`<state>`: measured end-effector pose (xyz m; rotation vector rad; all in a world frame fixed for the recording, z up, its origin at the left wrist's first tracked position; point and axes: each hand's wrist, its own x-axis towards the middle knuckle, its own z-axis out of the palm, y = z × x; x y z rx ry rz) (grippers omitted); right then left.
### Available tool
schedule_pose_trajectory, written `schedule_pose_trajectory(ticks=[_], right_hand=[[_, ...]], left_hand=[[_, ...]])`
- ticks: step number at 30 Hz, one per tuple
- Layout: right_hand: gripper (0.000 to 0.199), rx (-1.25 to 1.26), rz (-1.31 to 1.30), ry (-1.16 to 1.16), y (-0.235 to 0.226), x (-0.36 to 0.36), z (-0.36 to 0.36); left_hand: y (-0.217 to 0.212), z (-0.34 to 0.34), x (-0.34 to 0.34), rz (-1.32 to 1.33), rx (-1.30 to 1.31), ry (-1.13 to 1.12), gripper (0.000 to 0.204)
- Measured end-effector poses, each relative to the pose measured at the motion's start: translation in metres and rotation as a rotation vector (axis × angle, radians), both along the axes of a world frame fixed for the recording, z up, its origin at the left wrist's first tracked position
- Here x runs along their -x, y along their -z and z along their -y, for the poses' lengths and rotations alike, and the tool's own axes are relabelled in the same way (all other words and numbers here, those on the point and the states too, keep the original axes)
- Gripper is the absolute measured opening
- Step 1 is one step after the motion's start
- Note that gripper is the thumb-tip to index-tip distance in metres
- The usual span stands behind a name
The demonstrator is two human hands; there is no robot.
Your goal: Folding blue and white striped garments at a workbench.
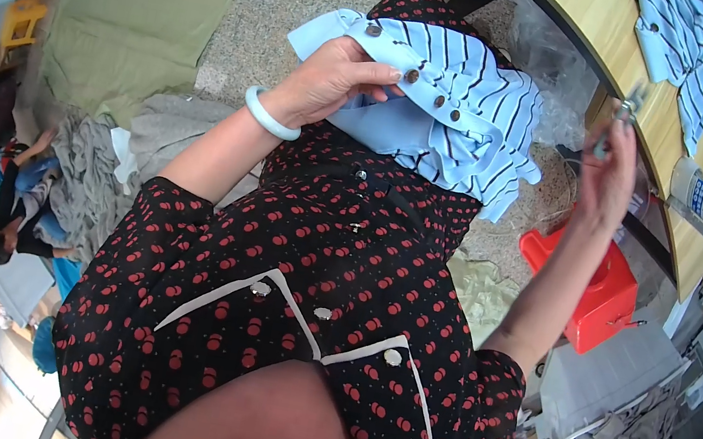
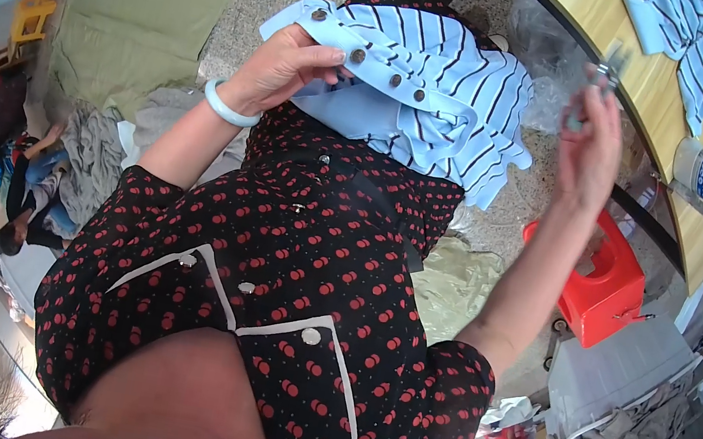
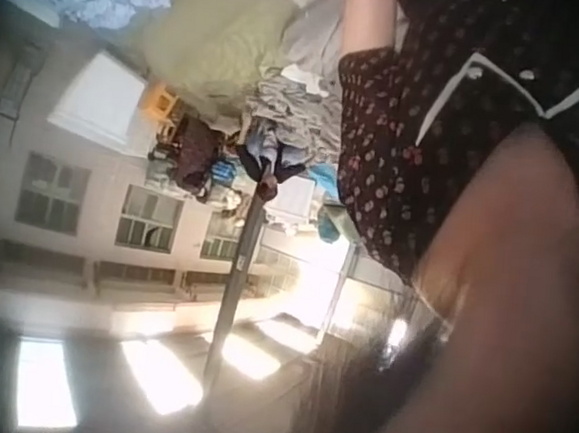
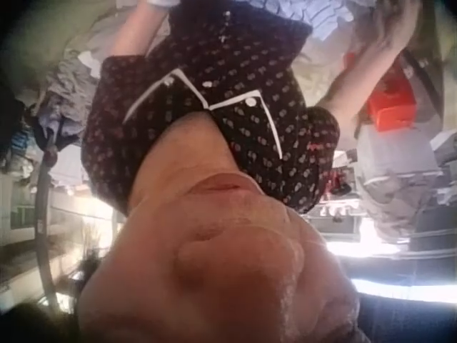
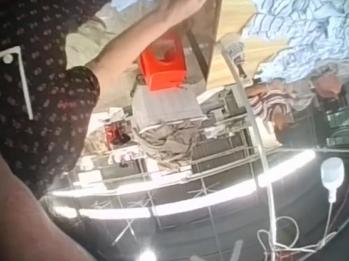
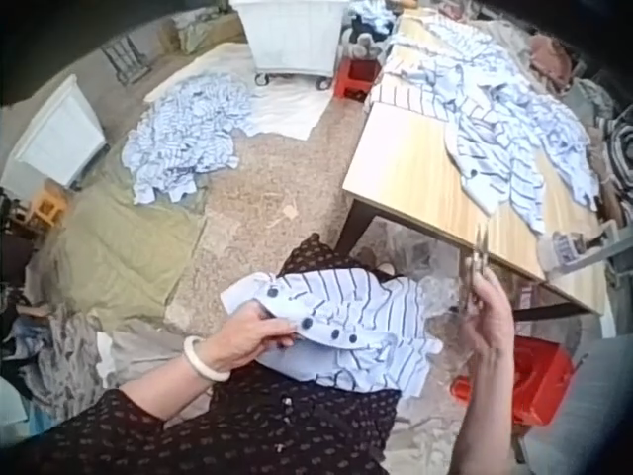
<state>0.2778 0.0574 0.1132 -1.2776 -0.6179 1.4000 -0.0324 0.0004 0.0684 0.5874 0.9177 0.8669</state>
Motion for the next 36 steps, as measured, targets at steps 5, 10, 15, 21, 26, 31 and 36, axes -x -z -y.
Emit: schedule_pose_trajectory(ticks=[5,10,15,21,26,31,36], right_hand=[[0.022,-0.042,-0.224,-0.306,0.013,0.057,0.041],[0.033,-0.061,0.145,-0.498,0.002,0.089,0.067],[0.03,-0.257,0.409,-0.426,0.0,0.094,0.07],[0.036,-0.551,0.905,-0.267,0.0,0.094,0.066],[0.037,-0.688,1.175,-0.181,0.007,0.094,0.059],[0.037,-0.761,1.292,-0.142,0.011,0.091,0.055],[0.035,-0.778,1.32,-0.146,0.011,0.094,0.055]], left_hand=[[-0.013,-0.007,-0.01,0.145,-0.001,0.012,0.018],[-0.022,-0.008,-0.017,0.264,-0.003,-0.021,0.017],[-0.031,-0.012,-0.033,0.328,0.085,-0.115,0.019],[-0.034,-0.014,-0.047,0.328,0.087,-0.136,0.02],[-0.04,-0.014,-0.053,0.302,0.087,-0.174,0.02],[-0.04,-0.015,-0.058,0.259,0.117,-0.167,0.021],[-0.039,-0.014,-0.057,0.235,0.109,-0.165,0.021]])
